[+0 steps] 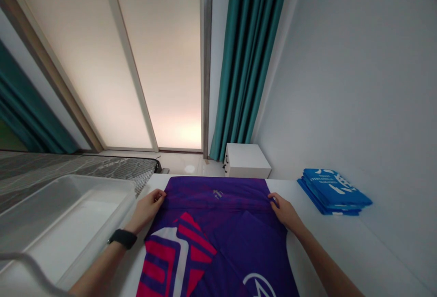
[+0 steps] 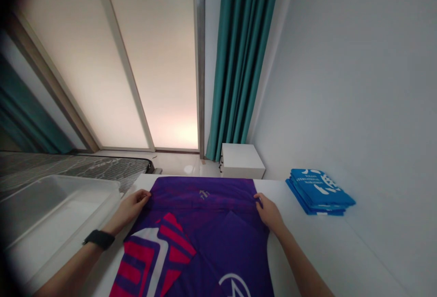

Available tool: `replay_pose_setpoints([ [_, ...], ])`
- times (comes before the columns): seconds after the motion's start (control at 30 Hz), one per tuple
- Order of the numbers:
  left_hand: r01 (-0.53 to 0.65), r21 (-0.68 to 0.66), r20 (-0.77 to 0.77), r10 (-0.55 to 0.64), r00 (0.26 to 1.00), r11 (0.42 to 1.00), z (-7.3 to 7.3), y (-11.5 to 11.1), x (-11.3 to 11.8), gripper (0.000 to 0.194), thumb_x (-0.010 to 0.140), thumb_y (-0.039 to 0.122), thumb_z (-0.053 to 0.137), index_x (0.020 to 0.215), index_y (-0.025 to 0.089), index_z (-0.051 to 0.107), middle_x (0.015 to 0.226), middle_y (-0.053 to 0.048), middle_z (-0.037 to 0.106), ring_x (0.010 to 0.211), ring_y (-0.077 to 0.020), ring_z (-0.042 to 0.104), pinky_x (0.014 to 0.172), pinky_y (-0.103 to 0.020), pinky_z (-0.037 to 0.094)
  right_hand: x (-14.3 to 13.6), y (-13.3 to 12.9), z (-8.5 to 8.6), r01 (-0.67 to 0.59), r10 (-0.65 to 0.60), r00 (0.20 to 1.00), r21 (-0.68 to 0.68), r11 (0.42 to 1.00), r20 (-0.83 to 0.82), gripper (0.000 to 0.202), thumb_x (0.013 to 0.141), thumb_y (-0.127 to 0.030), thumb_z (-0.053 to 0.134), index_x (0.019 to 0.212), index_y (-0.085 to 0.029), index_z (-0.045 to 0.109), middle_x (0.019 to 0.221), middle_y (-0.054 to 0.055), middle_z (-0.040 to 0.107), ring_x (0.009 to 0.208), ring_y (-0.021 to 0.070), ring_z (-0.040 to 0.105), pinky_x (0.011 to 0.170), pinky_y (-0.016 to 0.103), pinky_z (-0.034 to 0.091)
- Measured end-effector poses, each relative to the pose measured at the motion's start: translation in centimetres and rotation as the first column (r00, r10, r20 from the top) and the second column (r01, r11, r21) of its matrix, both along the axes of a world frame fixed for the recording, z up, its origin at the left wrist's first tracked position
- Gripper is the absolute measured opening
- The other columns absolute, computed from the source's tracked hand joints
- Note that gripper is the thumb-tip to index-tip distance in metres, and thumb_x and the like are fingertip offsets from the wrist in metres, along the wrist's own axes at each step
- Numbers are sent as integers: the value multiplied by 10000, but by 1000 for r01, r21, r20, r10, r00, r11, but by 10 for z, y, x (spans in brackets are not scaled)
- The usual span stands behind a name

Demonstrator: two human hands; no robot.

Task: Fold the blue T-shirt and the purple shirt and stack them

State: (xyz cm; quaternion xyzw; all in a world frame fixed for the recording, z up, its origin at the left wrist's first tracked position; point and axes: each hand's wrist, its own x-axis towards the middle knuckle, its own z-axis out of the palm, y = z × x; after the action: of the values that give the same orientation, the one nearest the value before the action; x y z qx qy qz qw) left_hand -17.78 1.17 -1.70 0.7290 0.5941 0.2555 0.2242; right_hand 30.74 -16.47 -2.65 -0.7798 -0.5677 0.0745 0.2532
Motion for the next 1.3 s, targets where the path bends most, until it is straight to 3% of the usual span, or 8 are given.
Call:
replay_pose_setpoints([
  [0.17, 10, 121, -154, 9, 988, 993, -5, -13, 7, 261, 857, 395, 443, 884, 239, 651, 830, -23, 733, 780, -225, 675, 694, -283, 424, -4, -5, -14, -14, 11, 994, 35, 999, 105, 278, 832, -281, 400, 1012, -232, 606, 999, 68, 708, 915, 236, 669, 855, 365, 480],
  [0.3, 53, 140, -182, -26, 983, 989, -8, -8, 11, 274, 882, 381, 420, 921, 237, 650, 923, -38, 742, 856, -228, 679, 751, -293, 430, -3, -6, -20, -10, 5, 985, 33, 999, 170, 299, 850, -248, 376, 1029, -219, 613, 1093, 91, 695, 1023, 241, 649, 921, 381, 463],
  [0.63, -11, 70, 46, 8, 999, 997, -7, -6, 0, 309, 852, 439, 422, 898, 219, 633, 793, -22, 720, 732, -212, 668, 687, -283, 474, -6, -4, -16, 20, -23, 998, 54, 998, 50, 294, 858, -277, 387, 1056, -246, 602, 1082, 62, 705, 999, 231, 668, 930, 366, 478],
  [0.97, -47, 85, -2, 48, 999, 995, -3, -9, 2, 309, 804, 448, 444, 879, 226, 646, 732, -10, 714, 668, -209, 662, 644, -284, 441, -2, -1, -6, 21, -21, 1000, -2, 1000, 12, 278, 822, -233, 433, 1018, -242, 631, 1061, 52, 710, 1006, 223, 658, 935, 361, 468],
  [1.17, 26, 56, 97, -31, 995, 998, -10, -8, -3, 368, 814, 512, 446, 914, 217, 642, 774, -7, 723, 698, -202, 665, 648, -270, 462, 2, 1, -2, -14, 15, 999, -43, 999, 37, 284, 829, -203, 420, 1025, -227, 624, 1091, 64, 702, 1039, 222, 646, 961, 359, 450],
  [1.3, 15, 58, 7, -15, 1000, 998, -8, -10, -2, 365, 828, 496, 420, 917, 220, 640, 733, 4, 713, 680, -197, 667, 644, -269, 450, 2, 1, -1, -5, 7, 1000, -44, 999, 27, 285, 827, -215, 425, 1026, -220, 630, 1083, 61, 704, 1026, 223, 651, 960, 361, 452],
])
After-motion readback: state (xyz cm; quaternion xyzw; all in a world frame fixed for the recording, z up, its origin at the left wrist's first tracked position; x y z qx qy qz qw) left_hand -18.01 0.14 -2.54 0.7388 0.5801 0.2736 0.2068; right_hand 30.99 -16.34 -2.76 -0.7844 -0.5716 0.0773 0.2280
